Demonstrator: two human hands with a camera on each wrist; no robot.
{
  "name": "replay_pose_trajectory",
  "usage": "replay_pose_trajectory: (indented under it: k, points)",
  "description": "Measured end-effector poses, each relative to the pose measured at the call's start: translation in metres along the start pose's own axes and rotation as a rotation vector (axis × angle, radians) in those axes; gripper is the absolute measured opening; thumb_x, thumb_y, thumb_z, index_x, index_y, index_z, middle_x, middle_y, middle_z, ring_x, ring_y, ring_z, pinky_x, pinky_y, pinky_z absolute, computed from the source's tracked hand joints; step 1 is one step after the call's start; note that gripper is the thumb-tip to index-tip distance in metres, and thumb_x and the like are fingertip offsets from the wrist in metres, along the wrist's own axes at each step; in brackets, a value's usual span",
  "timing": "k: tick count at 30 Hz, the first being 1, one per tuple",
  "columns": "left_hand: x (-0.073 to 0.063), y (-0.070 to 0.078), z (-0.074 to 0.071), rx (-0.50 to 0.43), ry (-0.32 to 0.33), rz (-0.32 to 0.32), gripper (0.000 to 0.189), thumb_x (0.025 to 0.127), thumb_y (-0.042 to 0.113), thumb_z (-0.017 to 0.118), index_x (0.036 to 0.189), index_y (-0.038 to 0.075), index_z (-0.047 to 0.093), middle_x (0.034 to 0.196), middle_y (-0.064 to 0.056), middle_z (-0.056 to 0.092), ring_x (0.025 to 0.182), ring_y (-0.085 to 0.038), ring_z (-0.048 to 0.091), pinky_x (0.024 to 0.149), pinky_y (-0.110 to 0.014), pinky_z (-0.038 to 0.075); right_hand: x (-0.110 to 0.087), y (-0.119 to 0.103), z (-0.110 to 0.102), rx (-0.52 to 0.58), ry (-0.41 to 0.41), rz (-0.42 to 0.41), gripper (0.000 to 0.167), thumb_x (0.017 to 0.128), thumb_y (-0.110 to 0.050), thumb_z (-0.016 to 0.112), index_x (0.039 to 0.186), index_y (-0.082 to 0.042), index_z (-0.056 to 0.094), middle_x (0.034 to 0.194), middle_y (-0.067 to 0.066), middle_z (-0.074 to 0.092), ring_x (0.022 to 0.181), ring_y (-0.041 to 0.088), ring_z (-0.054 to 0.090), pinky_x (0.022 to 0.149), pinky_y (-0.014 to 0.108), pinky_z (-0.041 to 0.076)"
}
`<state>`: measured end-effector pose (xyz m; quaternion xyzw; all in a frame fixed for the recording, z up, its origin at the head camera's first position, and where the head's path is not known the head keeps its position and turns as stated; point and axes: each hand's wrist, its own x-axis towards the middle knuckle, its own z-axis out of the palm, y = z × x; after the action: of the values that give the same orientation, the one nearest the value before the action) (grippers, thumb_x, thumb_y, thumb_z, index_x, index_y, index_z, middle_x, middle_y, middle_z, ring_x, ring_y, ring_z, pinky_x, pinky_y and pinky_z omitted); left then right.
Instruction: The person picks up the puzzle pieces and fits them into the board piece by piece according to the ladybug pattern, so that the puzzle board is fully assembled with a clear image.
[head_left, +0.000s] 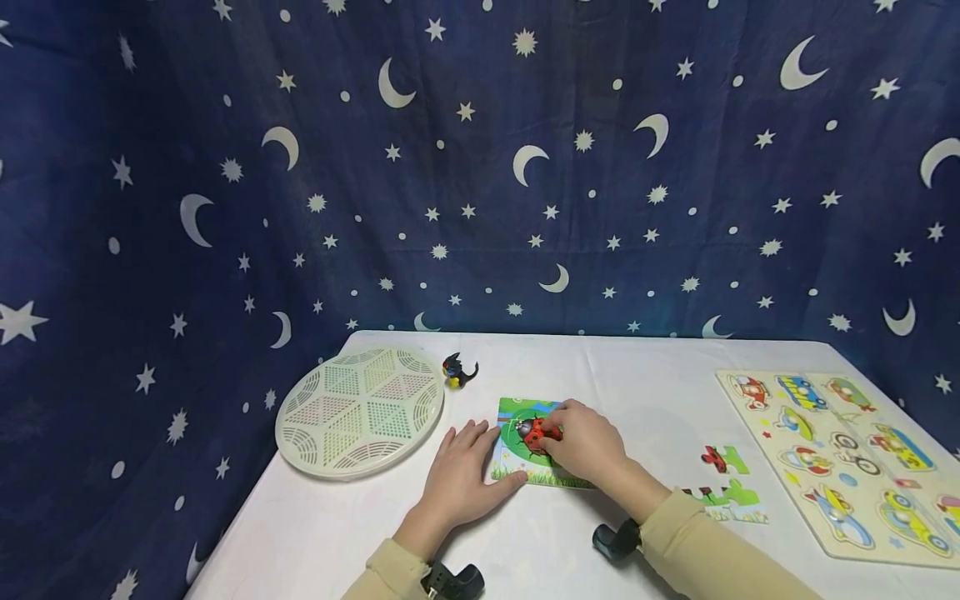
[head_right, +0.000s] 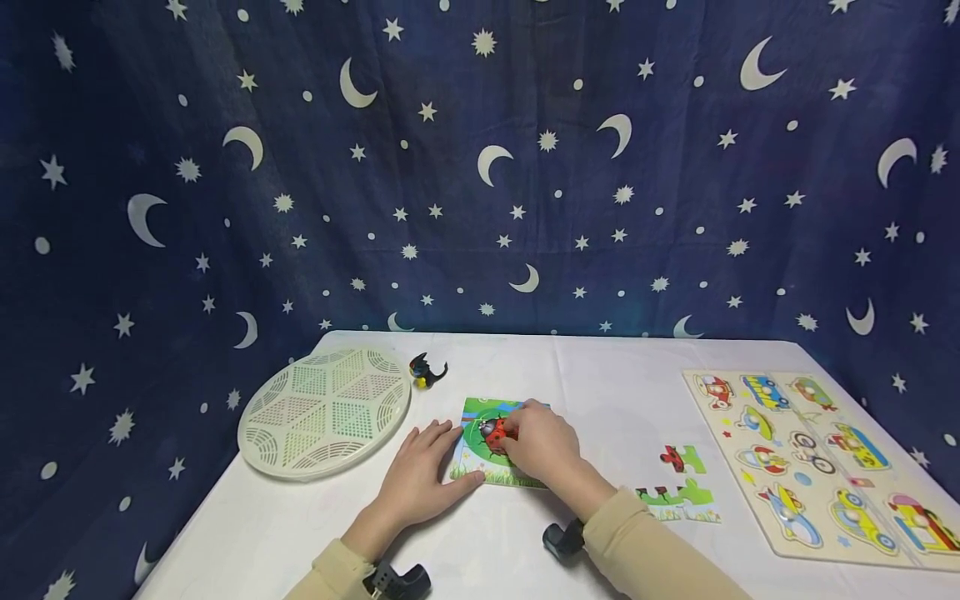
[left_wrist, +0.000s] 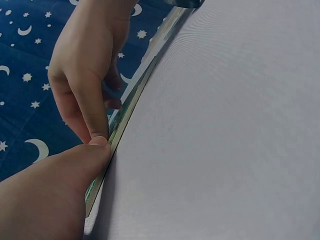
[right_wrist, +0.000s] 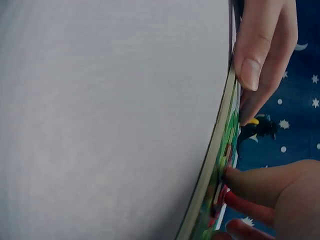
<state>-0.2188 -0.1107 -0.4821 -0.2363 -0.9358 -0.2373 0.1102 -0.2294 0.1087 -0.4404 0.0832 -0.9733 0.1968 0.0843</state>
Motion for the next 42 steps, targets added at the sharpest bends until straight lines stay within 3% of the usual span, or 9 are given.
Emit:
replay_pose_trajectory:
  k: [10, 20, 28, 34, 38, 42]
  points:
    - [-0.001, -0.001, 0.001, -0.004, -0.001, -0.011, 0.080, 0.089, 0.067, 0.062, 0.144, 0.011, 0.059, 0.147, -0.013, 0.055, 0.143, -0.034, 0.043, 0.122, -0.054, 0.023, -0.004, -0.008, 0.004, -0.122, 0.031, -0.097, 0.014, 0.087, -0.024, 0.083, 0.101, -0.022, 0.084, 0.092, 0.000, 0.076, 0.080, 0.025, 0.071, 0.056, 0.044, 0.057]
    - [-0.006, -0.002, 0.006, -0.007, 0.008, -0.007, 0.079, 0.088, 0.067, 0.064, 0.143, 0.010, 0.060, 0.146, -0.014, 0.056, 0.142, -0.035, 0.044, 0.121, -0.055, 0.024, -0.013, -0.008, 0.011, -0.171, 0.043, -0.162, 0.011, 0.087, -0.020, 0.082, 0.099, -0.021, 0.084, 0.076, -0.002, 0.062, 0.063, 0.024, 0.063, 0.046, 0.041, 0.051]
    - [-0.004, -0.004, 0.004, 0.007, -0.011, -0.019, 0.081, 0.089, 0.069, 0.061, 0.145, 0.010, 0.059, 0.148, -0.013, 0.055, 0.143, -0.034, 0.043, 0.122, -0.054, 0.023, -0.016, -0.007, 0.008, -0.103, -0.025, -0.175, 0.029, 0.092, -0.024, 0.077, 0.119, -0.015, 0.079, 0.093, 0.000, 0.062, 0.066, 0.017, 0.057, 0.052, 0.037, 0.050]
    - [-0.003, -0.005, 0.002, 0.012, -0.012, -0.014, 0.082, 0.089, 0.070, 0.060, 0.145, 0.011, 0.058, 0.148, -0.013, 0.054, 0.144, -0.034, 0.042, 0.122, -0.054, 0.023, -0.018, -0.003, 0.003, -0.086, -0.068, -0.199, 0.035, 0.093, -0.016, 0.073, 0.128, -0.014, 0.074, 0.103, 0.000, 0.064, 0.067, 0.013, 0.052, 0.054, 0.032, 0.047]
    - [-0.001, -0.003, 0.001, 0.015, 0.005, 0.000, 0.081, 0.088, 0.068, 0.062, 0.144, 0.010, 0.059, 0.147, -0.014, 0.055, 0.143, -0.034, 0.043, 0.121, -0.055, 0.024, -0.017, -0.001, -0.001, -0.065, -0.094, -0.191, 0.038, 0.091, -0.009, 0.071, 0.129, -0.015, 0.073, 0.112, 0.005, 0.066, 0.075, 0.018, 0.061, 0.062, 0.037, 0.054]
    - [0.001, -0.001, 0.001, 0.009, 0.015, 0.015, 0.080, 0.088, 0.066, 0.064, 0.144, 0.009, 0.060, 0.146, -0.014, 0.056, 0.142, -0.036, 0.044, 0.121, -0.056, 0.026, -0.014, 0.001, -0.004, -0.023, -0.093, -0.134, 0.039, 0.090, -0.010, 0.074, 0.129, -0.013, 0.072, 0.121, 0.009, 0.068, 0.096, 0.029, 0.069, 0.079, 0.049, 0.059]
